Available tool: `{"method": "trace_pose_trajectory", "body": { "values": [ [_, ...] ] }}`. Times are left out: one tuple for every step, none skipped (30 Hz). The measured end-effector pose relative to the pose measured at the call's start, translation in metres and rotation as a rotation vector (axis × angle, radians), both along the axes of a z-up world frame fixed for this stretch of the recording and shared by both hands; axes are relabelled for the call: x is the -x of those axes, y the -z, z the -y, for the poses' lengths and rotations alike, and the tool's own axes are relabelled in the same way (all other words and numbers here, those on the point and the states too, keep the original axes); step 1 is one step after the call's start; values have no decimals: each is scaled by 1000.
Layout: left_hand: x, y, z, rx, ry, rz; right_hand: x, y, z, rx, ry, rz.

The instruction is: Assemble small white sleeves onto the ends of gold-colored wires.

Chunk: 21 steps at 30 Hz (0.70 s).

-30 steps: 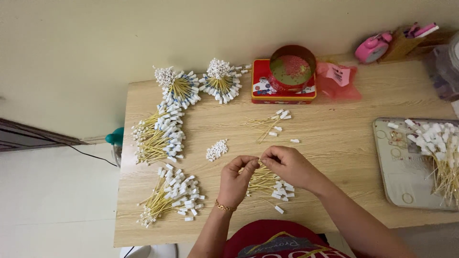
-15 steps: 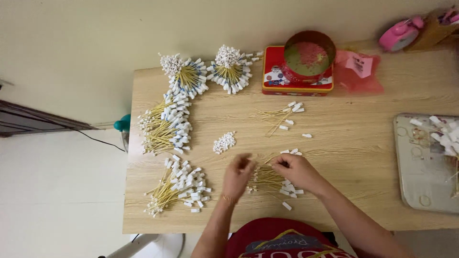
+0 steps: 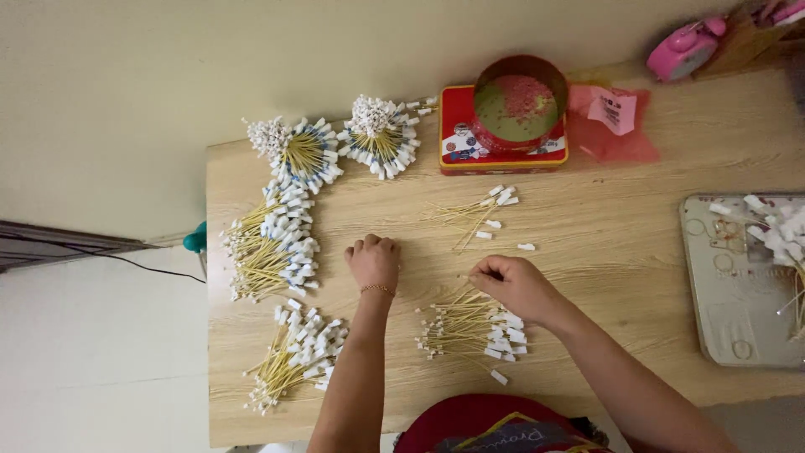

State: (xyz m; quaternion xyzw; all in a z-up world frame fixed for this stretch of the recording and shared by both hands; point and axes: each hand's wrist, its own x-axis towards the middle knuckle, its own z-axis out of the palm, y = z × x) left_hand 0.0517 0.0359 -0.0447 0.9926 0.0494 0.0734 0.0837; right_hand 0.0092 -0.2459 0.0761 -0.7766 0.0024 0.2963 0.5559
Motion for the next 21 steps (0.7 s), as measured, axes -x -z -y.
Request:
{"method": "trace_pose_trajectory", "body": {
  "values": [
    [2,-8,3,0,1,-2,-1,-6,0,0,1,-2],
    [2,-18,5,98,1,-34,-3,-13,-1,0,11,-6],
    [3,-27,8,195,1,-65,-4,-21,-2,1,21,-10],
    [10,-43,15,196,-1,-64,-4,-25,-3,1,18,-9],
    [18,-58,23,572,-72,-147,-4,-30,-4,0,26,8],
    [25,-74,30,949,-140,-228,-3,-36,-6,-2,34,28],
    [36,-70,36,950,-140,-223,-1,-43,-7,-1,32,32],
    [46,-67,42,1289,-145,-221,0,-50,-10,30,28,22],
    [56,-63,48,1629,-146,-214,1,-58,-12,62,24,13],
    [65,-82,53,1631,-144,-208,4,-64,-13,63,20,18],
    [74,-101,57,1751,-140,-232,8,-71,-15,80,9,53],
    [83,-119,63,1872,-135,-259,12,-77,-16,98,-2,87],
    [90,-118,64,1875,-133,-253,15,-87,-18,100,-4,92],
    [98,-118,66,1961,-114,-271,19,-99,-20,139,22,70],
    [105,-117,69,2046,-94,-288,23,-110,-22,177,49,48],
    [109,-118,71,2050,-90,-284,26,-112,-22,180,47,53],
    [113,-119,72,2102,-80,-287,28,-114,-21,176,31,77],
    [117,-120,73,2152,-69,-289,30,-116,-21,170,14,103],
    [119,-123,75,2154,-63,-283,32,-116,-20,172,12,109],
    [121,-126,76,2145,-58,-287,34,-115,-19,174,9,110],
    [122,-129,77,2135,-53,-292,35,-115,-18,176,6,111]
  ]
}}
